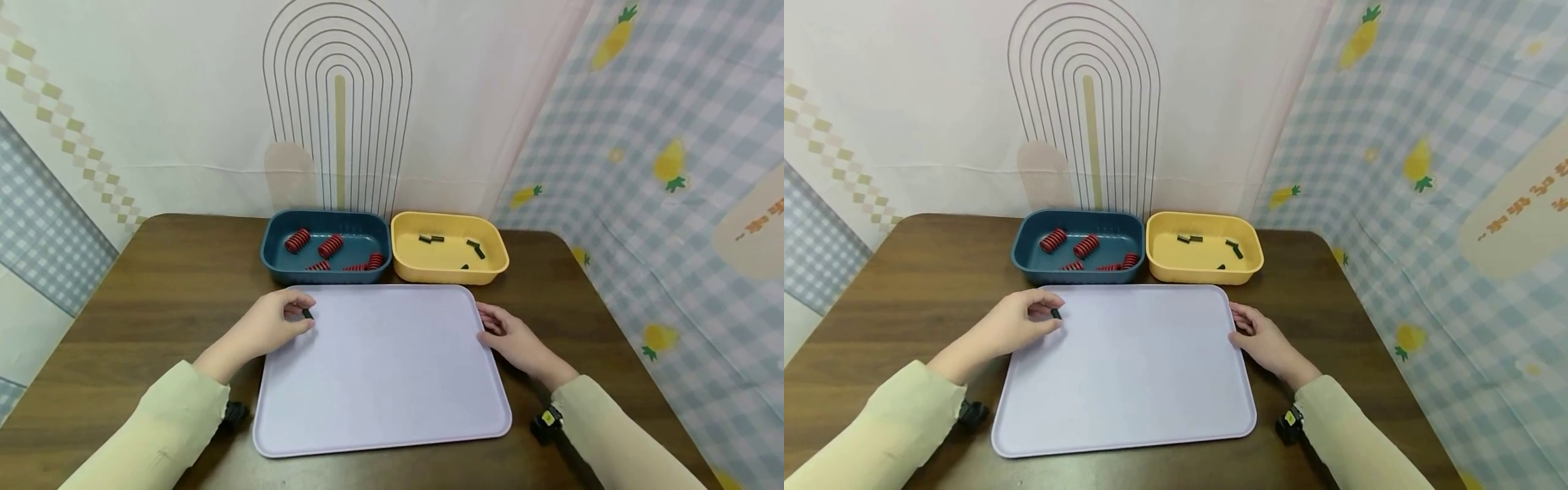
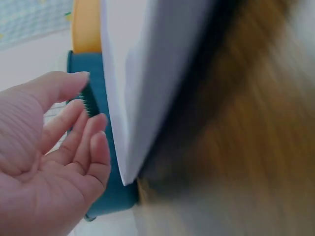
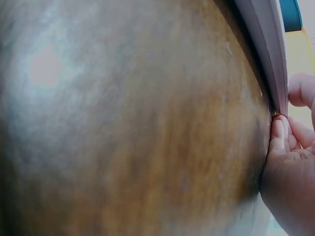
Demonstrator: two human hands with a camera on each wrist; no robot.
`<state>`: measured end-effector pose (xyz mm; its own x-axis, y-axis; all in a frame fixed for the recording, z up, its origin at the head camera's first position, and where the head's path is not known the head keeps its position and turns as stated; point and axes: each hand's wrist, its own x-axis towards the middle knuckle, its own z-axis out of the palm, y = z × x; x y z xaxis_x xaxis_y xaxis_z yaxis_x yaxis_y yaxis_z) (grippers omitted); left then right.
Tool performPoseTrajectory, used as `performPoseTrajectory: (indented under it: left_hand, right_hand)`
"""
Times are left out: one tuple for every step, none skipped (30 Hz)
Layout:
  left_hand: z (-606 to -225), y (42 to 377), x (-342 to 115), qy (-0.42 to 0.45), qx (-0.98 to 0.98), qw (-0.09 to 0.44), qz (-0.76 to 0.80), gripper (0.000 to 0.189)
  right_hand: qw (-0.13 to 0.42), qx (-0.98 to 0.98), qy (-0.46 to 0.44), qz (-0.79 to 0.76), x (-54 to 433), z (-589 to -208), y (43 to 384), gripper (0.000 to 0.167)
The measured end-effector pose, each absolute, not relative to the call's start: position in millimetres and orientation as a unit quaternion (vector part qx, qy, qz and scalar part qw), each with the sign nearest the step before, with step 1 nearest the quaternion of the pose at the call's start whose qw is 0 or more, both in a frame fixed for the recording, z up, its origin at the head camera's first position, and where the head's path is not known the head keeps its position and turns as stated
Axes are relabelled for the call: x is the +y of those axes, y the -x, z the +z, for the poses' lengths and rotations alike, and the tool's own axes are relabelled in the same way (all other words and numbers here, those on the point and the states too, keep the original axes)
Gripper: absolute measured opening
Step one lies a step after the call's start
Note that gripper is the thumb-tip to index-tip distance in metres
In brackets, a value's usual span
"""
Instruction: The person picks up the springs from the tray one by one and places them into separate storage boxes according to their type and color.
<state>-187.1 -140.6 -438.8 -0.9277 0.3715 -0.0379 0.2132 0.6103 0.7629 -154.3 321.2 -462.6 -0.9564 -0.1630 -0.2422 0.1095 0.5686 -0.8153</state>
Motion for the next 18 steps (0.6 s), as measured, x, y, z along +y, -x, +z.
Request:
performPoseTrajectory:
  left_hand:
    - [-437,188,-139,-0.161,0.884,0.096,0.429,0.034]
    - [-436,188,-138,-0.16,0.876,0.095,0.444,0.035]
    - [-434,189,-137,-0.156,0.87,0.094,0.457,0.036]
    - [-433,190,-135,-0.152,0.867,0.094,0.466,0.037]
    - [-431,190,-134,-0.147,0.863,0.092,0.474,0.038]
    - [-429,191,-132,-0.144,0.861,0.093,0.48,0.038]
    - [-427,192,-129,-0.14,0.858,0.092,0.486,0.038]
    - [-425,193,-127,-0.139,0.854,0.092,0.493,0.038]
    - [-423,194,-124,-0.136,0.85,0.091,0.501,0.037]
    - [-421,195,-121,-0.136,0.846,0.09,0.507,0.037]
    - [-419,195,-117,-0.135,0.842,0.09,0.515,0.036]
    - [-416,196,-114,-0.137,0.839,0.09,0.52,0.037]
    - [-415,196,-110,-0.139,0.835,0.089,0.525,0.036]
    - [-413,197,-105,-0.143,0.832,0.089,0.529,0.036]
    - [-412,198,-101,-0.144,0.83,0.089,0.531,0.035]
    - [-411,198,-96,-0.146,0.829,0.088,0.532,0.035]
    - [-410,198,-91,-0.15,0.828,0.087,0.534,0.034]
    - [-409,199,-87,-0.153,0.827,0.087,0.534,0.034]
  right_hand:
    - [0.146,0.873,0.015,-0.464,321,-462,155,0.062]
    - [0.146,0.874,0.015,-0.463,321,-463,155,0.062]
    - [0.148,0.874,0.015,-0.462,321,-463,154,0.062]
    - [0.149,0.875,0.014,-0.461,321,-463,154,0.062]
    - [0.152,0.874,0.013,-0.461,322,-463,154,0.062]
    - [0.154,0.874,0.012,-0.462,322,-463,154,0.062]
    - [0.155,0.874,0.011,-0.46,322,-463,153,0.062]
    - [0.155,0.875,0.011,-0.459,322,-463,153,0.062]
    - [0.154,0.875,0.011,-0.459,322,-464,154,0.062]
    - [0.153,0.875,0.01,-0.459,322,-463,154,0.062]
    - [0.15,0.875,0.01,-0.46,322,-463,154,0.062]
    - [0.149,0.876,0.011,-0.46,322,-463,155,0.062]
    - [0.147,0.876,0.011,-0.459,322,-463,155,0.062]
    - [0.145,0.878,0.012,-0.457,322,-463,155,0.061]
    - [0.145,0.878,0.013,-0.455,322,-463,155,0.061]
    - [0.144,0.879,0.013,-0.454,322,-463,155,0.061]
    - [0.144,0.88,0.013,-0.453,322,-464,155,0.061]
    - [0.144,0.88,0.013,-0.452,323,-464,155,0.061]
